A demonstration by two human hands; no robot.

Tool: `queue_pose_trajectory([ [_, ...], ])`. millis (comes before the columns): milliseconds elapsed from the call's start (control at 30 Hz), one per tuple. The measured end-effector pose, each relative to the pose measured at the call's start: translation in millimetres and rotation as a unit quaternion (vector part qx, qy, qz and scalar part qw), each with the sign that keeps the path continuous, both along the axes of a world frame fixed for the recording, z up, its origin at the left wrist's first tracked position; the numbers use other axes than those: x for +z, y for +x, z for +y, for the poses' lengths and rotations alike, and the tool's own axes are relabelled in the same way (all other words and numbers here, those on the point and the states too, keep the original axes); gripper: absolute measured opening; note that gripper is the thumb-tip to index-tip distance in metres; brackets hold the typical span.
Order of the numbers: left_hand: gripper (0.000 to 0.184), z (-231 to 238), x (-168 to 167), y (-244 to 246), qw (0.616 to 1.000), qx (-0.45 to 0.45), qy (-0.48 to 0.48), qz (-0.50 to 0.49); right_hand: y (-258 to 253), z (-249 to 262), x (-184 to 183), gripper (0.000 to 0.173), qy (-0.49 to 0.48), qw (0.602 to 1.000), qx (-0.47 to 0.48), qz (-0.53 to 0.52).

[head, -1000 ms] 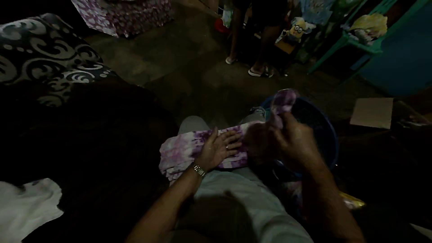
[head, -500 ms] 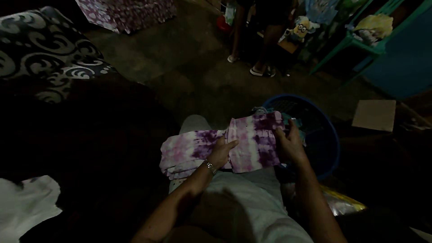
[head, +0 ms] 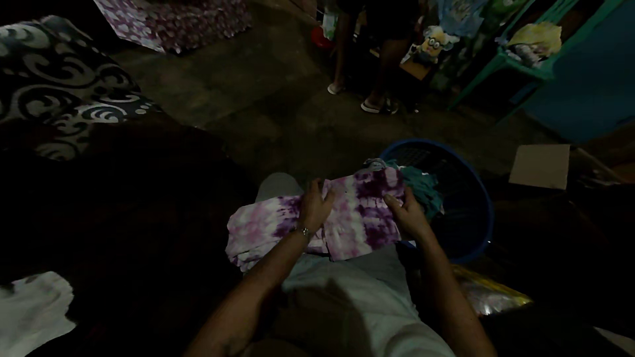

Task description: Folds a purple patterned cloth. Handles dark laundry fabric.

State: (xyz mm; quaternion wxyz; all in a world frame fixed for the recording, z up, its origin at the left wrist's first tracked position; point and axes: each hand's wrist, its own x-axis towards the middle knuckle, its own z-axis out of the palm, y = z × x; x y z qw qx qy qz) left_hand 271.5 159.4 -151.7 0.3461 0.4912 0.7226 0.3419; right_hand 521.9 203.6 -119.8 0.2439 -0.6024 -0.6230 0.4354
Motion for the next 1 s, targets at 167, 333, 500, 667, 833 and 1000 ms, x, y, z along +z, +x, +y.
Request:
queue_pose_trajectory([
  [167,0.03,21.9,4.3,-13.5,0.999,-0.004,0.006,0.033,-1.2,-0.3,-2.2,0.069,0.022,1.0,0.002,-0.019],
  [333,0.027,17.2,-9.2,-31.7,0.989,0.129,-0.013,-0.075,-2.1,2.0,-3.0,0.066,0.009,1.0,-0.005,-0.01],
  [500,0.034,10.2,-10.7,-20.7,0.994,0.088,0.03,0.053,1.4,3.3,5.9,0.066,-0.04,0.999,0.0,0.025],
  [667,0.053,-26.6,0.6,16.4,0.982,-0.109,0.055,0.147,16.6,10.2,17.8,0.065,-0.114,0.991,0.049,0.041],
  [833,0.066,-47.1,5.7,7.7,0.97,-0.241,-0.035,0.025,-0.1,1.2,44.3,0.047,-0.101,0.986,0.051,0.125],
  [1000,0.05,-83.5,40.6,-35.6,0.967,-0.1,-0.036,-0.23,-51.4,-23.2,70.9,0.05,-0.069,0.978,0.088,0.178],
])
